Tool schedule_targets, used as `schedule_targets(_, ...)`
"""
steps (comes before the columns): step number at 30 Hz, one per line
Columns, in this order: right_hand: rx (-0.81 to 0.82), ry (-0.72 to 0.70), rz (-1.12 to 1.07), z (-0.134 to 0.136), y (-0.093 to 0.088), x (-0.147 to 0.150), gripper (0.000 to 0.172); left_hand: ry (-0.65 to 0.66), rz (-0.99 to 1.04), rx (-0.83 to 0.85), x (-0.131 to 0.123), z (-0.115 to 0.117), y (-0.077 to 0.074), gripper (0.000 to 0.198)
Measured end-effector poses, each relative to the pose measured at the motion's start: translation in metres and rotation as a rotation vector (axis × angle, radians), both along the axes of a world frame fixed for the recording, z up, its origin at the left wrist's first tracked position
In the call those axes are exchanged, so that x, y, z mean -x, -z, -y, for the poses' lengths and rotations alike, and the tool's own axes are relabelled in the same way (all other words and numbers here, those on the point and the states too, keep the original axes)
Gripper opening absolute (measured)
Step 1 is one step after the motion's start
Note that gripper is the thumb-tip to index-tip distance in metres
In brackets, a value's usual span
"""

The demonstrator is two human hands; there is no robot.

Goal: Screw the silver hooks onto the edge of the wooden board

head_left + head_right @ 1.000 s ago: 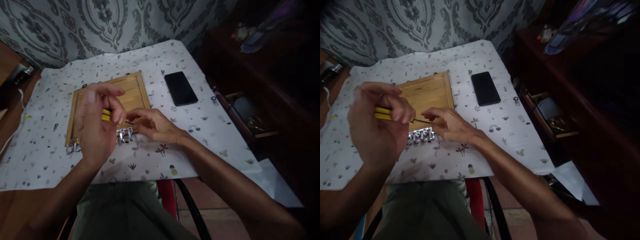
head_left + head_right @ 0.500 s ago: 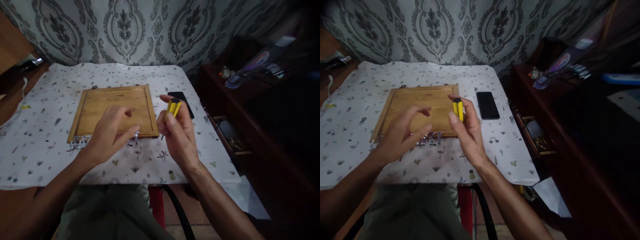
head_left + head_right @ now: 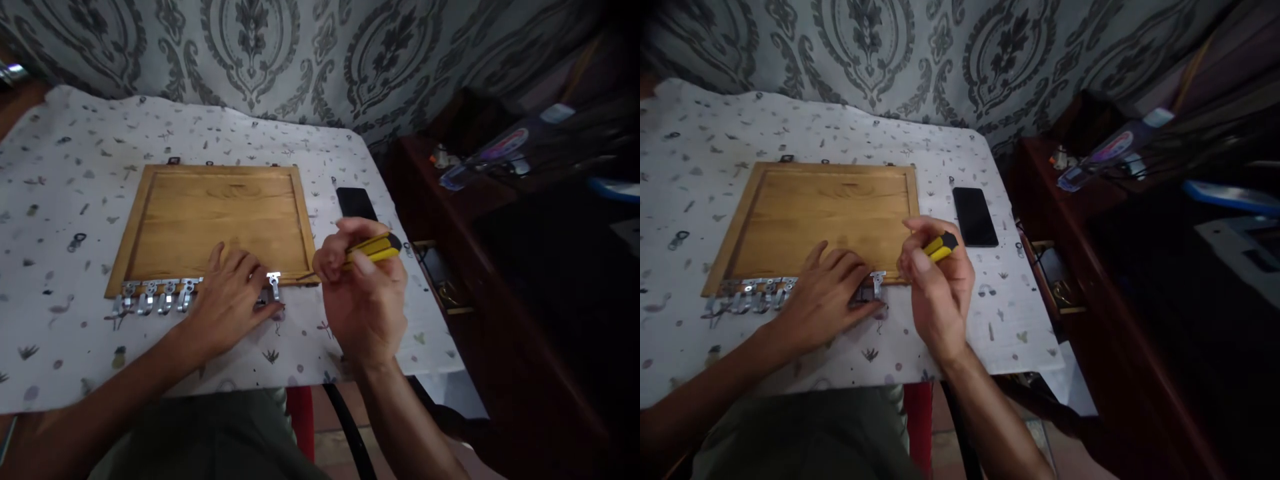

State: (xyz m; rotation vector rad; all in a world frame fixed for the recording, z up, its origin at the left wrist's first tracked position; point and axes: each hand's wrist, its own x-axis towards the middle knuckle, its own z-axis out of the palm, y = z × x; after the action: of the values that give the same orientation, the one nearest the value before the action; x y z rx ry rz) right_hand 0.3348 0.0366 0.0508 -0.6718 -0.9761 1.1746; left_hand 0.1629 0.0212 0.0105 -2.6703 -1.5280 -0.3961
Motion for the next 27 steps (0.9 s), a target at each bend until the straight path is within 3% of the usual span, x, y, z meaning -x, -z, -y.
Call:
schedule_targets(1, -0.014, 0.002, -0.03, -0.001, -0.001, 0.003, 0.014, 0.002, 0.01, -0.003, 0.0, 0.0, 0.0, 0.035)
schedule_targets(4, -0.044, -0.023, -0.026, -0.003, -0.003, 0.01, 0.042, 0.005, 0.051, -0.012, -0.001, 0.0, 0.001, 0.031)
schedule_targets(7, -0.015, -0.053, 0.028, -0.005, -0.003, 0.011, 0.055, 0.015, 0.065, -0.022, -0.002, 0.001, 0.003, 0.03)
schedule_targets(16, -0.038, -0.019, 0.026, -0.001, 0.009, 0.013, 0.057, 0.047, 0.099, -0.031, -0.001, 0.004, 0.002, 0.034)
schedule_targets(23, 0.038, -0.128, 0.07, 0.0, 0.007, 0.009, 0.06, 0.073, 0.086, -0.047, -0.001, 0.002, 0.0, 0.037)
schedule_targets(27, 0.069, -0.123, 0.056, -0.002, 0.011, 0.01, 0.06, 0.062, 0.089, -0.031, -0.002, 0.003, 0.0, 0.034)
